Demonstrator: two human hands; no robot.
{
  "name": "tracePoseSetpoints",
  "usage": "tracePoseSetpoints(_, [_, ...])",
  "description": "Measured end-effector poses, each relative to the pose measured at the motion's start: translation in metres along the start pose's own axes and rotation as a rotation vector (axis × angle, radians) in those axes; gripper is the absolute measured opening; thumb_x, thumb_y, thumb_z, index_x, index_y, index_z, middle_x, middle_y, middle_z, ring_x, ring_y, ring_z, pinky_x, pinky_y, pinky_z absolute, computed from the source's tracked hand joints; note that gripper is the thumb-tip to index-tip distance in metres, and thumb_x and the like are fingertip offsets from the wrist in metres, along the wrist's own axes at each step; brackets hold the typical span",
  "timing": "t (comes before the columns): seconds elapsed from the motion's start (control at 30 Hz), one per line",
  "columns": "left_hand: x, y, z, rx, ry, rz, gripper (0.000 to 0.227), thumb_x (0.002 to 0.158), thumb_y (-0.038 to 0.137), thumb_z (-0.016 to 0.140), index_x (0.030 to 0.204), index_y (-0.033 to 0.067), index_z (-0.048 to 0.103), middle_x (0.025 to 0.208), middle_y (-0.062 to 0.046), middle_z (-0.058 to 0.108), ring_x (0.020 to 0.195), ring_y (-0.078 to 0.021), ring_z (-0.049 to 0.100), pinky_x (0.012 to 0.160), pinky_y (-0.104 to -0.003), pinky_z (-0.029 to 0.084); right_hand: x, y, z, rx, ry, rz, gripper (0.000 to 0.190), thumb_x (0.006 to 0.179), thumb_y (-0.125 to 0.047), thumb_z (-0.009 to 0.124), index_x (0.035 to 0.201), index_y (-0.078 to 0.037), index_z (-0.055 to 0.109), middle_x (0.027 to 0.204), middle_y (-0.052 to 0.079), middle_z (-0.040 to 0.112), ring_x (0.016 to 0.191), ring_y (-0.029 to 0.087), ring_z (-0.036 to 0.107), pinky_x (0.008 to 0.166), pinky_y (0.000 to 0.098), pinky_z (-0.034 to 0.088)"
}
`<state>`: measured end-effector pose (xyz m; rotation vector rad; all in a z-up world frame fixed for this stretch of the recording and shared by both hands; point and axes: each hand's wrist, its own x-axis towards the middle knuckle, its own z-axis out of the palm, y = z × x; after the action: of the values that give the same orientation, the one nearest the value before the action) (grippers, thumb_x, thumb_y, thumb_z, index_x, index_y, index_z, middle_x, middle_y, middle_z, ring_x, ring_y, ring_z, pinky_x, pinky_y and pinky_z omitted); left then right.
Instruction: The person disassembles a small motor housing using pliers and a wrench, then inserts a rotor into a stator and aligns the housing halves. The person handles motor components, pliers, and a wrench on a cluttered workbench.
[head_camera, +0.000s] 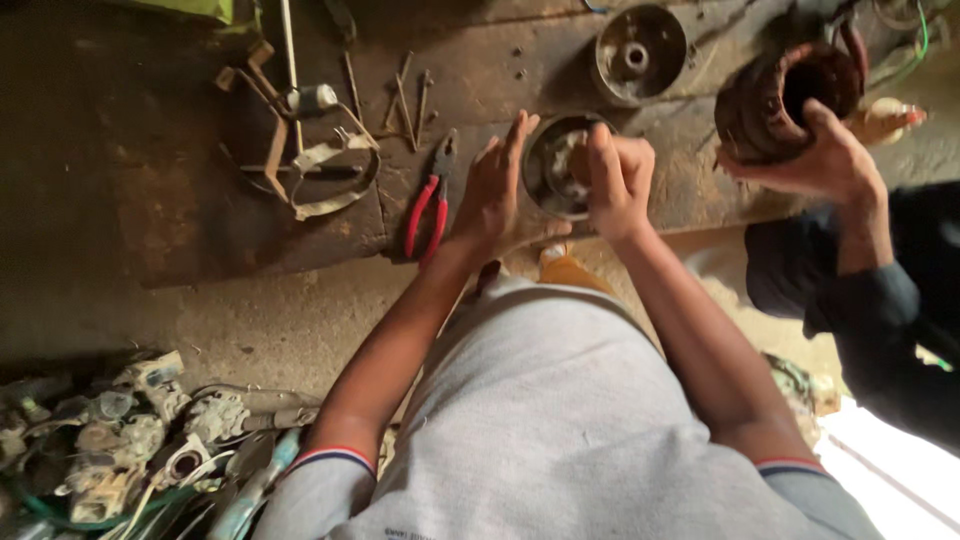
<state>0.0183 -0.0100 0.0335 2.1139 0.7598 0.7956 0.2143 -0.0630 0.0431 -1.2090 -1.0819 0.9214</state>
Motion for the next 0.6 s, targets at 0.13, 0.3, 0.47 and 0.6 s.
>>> tracePoseSetpoints(0.13, [-0.011,-0.005,-0.004,-0.02,-0.011,-0.108,0.141,0.061,0.045,0.099,0.161,0.0013,0.011,0.156,-0.028,0.037,0.138,-0.0462,0.044,0.116,-0.051,0.037,-0.001,0.035,0.011,-0.177,0.026,0.041,0.053,0.116,-0.031,0.048,0.069,-0.006,0.044,0.063,-0.005,0.042,0.06,0.007,0.033,0.054,0.028,0.029])
tracePoseSetpoints(0.3, [-0.029,-0.024,0.022,-0.018,-0.024,-0.211,0.117,0.087,0.042,0.092,0.169,0.0066,0.016,0.163,-0.022,0.04,0.149,-0.0433,0.044,0.126,-0.048,0.039,0.008,0.042,0.0,0.083,-0.008,0.2,0.042,0.12,-0.028,0.052,0.085,-0.006,0.046,0.077,-0.005,0.045,0.071,0.006,0.038,0.067,0.0241,0.035])
tracePoseSetpoints(0.47, [-0.021,-0.044,0.045,-0.067,-0.078,-0.149,0.125,0.077,0.051,0.09,0.164,0.004,0.014,0.165,-0.028,0.03,0.154,-0.0448,0.031,0.126,-0.051,0.03,-0.002,-0.011,-0.023,0.074,-0.202,0.103,0.02,0.11,-0.009,0.059,0.127,-0.001,0.054,0.125,0.005,0.066,0.119,0.01,0.062,0.105,0.0258,0.051])
tracePoseSetpoints(0.6, [-0.002,-0.044,0.051,0.001,-0.133,-0.089,0.138,0.068,0.063,0.09,0.16,-0.0002,0.009,0.162,-0.031,0.028,0.149,-0.0457,0.029,0.121,-0.053,0.026,-0.005,-0.033,-0.016,-0.446,-0.182,0.073,0.025,0.102,0.01,0.059,0.125,0.0,0.065,0.114,0.008,0.075,0.103,0.01,0.068,0.092,0.0267,0.056])
